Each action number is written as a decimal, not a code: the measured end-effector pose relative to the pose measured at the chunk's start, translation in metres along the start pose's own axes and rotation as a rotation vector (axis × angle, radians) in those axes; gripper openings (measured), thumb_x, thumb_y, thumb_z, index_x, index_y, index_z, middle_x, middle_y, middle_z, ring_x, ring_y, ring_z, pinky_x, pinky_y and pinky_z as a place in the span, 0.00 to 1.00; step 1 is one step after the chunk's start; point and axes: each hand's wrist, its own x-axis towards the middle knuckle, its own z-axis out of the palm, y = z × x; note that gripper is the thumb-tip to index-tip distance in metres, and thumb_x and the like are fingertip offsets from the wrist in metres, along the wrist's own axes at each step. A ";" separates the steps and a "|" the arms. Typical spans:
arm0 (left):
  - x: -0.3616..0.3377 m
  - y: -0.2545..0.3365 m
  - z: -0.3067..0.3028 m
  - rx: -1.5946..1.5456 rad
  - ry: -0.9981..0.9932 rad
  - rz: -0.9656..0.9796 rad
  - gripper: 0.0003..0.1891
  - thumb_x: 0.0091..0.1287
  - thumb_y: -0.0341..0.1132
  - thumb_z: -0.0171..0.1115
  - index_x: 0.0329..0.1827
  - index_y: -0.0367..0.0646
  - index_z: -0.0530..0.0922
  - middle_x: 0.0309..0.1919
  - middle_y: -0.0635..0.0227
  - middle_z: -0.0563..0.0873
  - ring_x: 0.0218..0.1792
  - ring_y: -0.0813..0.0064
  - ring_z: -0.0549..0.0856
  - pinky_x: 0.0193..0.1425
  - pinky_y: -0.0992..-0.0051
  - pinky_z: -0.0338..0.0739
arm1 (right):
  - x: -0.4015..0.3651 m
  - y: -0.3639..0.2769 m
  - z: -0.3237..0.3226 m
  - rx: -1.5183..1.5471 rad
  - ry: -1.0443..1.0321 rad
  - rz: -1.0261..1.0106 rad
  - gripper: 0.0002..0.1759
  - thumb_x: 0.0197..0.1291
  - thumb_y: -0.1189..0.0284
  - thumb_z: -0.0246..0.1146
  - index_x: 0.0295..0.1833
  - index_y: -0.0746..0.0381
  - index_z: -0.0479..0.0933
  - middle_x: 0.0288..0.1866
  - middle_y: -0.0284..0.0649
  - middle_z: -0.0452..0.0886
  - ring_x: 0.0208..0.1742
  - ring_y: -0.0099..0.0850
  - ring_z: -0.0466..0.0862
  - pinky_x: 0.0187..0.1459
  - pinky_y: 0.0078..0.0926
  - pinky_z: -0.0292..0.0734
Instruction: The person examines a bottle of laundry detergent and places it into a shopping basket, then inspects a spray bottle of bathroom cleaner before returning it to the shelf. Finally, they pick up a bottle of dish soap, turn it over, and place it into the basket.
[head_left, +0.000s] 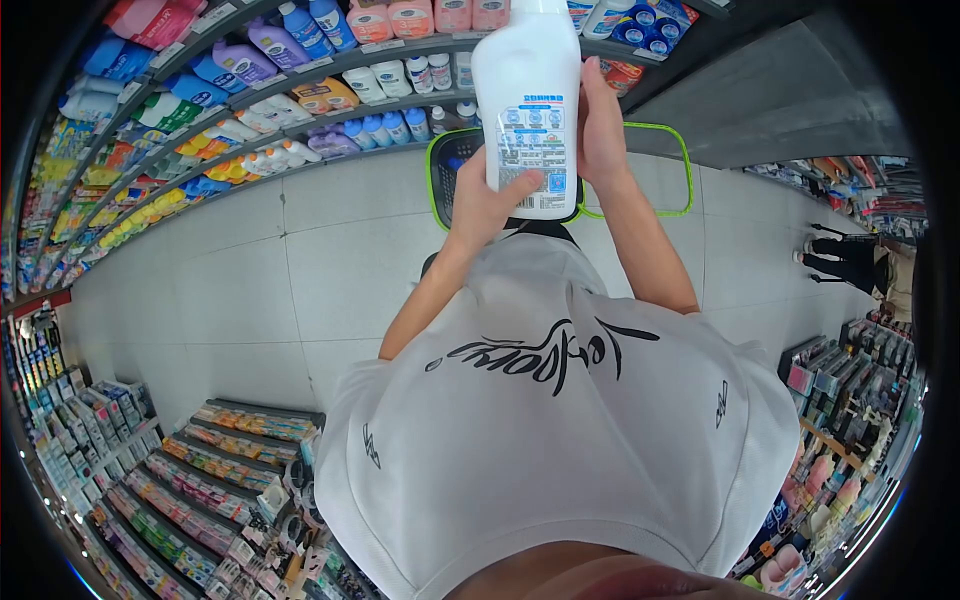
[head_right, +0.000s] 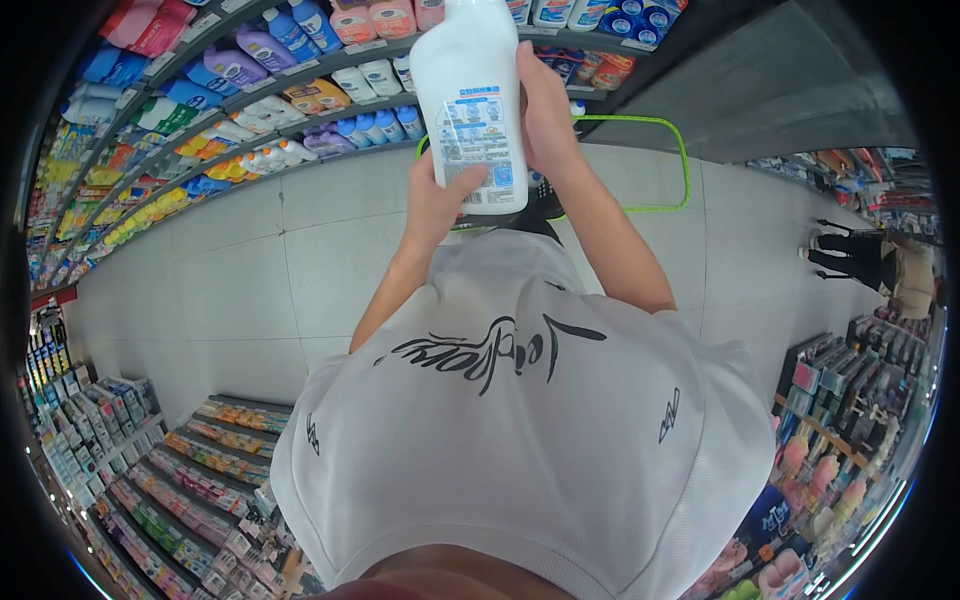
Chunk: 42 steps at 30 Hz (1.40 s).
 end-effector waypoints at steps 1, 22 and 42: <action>0.000 0.000 -0.001 0.074 0.009 0.022 0.19 0.59 0.33 0.68 0.51 0.33 0.76 0.42 0.61 0.86 0.41 0.76 0.85 0.47 0.76 0.78 | 0.004 -0.004 0.003 -0.050 0.053 -0.009 0.22 0.71 0.55 0.49 0.54 0.64 0.71 0.46 0.40 0.80 0.45 0.23 0.80 0.46 0.23 0.75; 0.007 -0.002 -0.007 0.251 0.095 0.099 0.20 0.57 0.34 0.71 0.50 0.34 0.76 0.39 0.60 0.87 0.39 0.75 0.86 0.45 0.76 0.79 | 0.035 0.004 0.015 -0.537 0.145 -0.203 0.24 0.64 0.56 0.60 0.52 0.67 0.74 0.40 0.40 0.82 0.38 0.22 0.81 0.40 0.22 0.76; 0.008 -0.009 -0.004 0.198 0.114 0.070 0.19 0.57 0.32 0.70 0.48 0.33 0.76 0.40 0.59 0.87 0.39 0.75 0.86 0.45 0.75 0.80 | 0.028 -0.002 0.016 -0.500 0.038 -0.193 0.25 0.52 0.72 0.70 0.55 0.66 0.72 0.43 0.39 0.82 0.39 0.24 0.83 0.40 0.22 0.80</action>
